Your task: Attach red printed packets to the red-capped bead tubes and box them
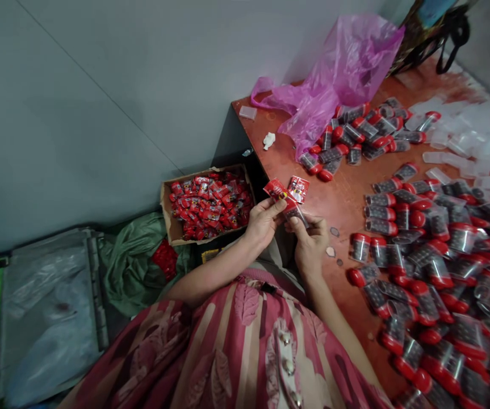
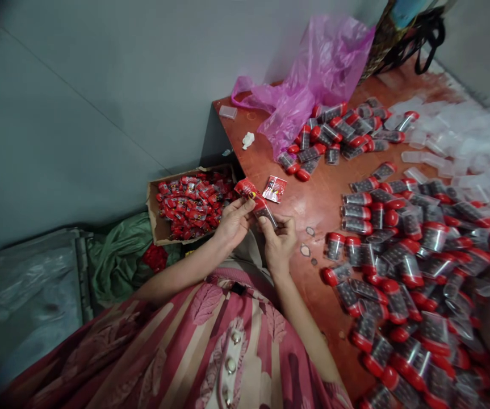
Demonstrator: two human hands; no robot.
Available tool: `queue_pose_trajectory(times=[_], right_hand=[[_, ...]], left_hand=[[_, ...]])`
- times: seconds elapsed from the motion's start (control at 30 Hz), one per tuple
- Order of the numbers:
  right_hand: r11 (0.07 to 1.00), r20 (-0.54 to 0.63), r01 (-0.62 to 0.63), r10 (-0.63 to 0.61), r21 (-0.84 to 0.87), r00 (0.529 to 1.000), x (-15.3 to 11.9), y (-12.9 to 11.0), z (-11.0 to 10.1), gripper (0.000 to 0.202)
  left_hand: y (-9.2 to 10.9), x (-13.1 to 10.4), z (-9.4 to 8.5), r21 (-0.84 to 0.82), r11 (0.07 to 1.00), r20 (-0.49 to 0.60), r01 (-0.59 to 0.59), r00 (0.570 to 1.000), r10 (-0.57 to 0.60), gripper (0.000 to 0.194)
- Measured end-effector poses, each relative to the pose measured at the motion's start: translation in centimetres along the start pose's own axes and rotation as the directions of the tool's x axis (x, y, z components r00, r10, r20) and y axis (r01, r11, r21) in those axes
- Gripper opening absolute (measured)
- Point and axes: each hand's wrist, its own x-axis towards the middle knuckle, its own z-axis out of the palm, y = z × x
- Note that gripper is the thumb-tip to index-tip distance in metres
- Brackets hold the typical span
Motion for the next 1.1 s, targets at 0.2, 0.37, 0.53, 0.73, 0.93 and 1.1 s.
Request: queue_pose_trajectory(times=[0.2,0.37,0.53,0.73,0.93,1.1], right_hand=[[0.997,0.023,-0.073,0.072,0.028,0.997,-0.1,0.0,-0.1,0.03],[0.998,-0.019,0.024,-0.025,-0.054,1.0,-0.1,-0.4,0.1,0.03],[0.971,0.077,-0.195,0.186,0.135,0.98,0.2,-0.5,0.2,0.032],[0.998,0.005,-0.044,0.043,0.034,0.999,-0.2,-0.1,0.3,0.03],[0.99,0.093,-0.097,0.088,0.099,0.992,-0.3,0.3,-0.1,0.024],[0.99,0.012,-0.1,0.1,0.098,0.995,-0.6,0.7,-0.3,0.024]], left_hand=[[0.4,0.1,0.1,0.087,0.996,0.048,-0.027,0.999,0.023,0.022],[0.7,-0.2,0.5,0.133,0.991,0.032,-0.025,0.999,0.021,0.023],[0.7,-0.7,0.7,0.197,0.98,0.031,0.014,0.999,-0.02,0.028],[0.1,-1.1,0.7,0.184,0.98,-0.055,0.081,0.996,-0.072,0.035],[0.4,-0.9,0.1,0.167,0.98,0.007,0.107,0.994,-0.109,0.03],[-0.1,-1.2,0.1,0.184,0.972,0.014,0.147,0.988,-0.153,0.028]])
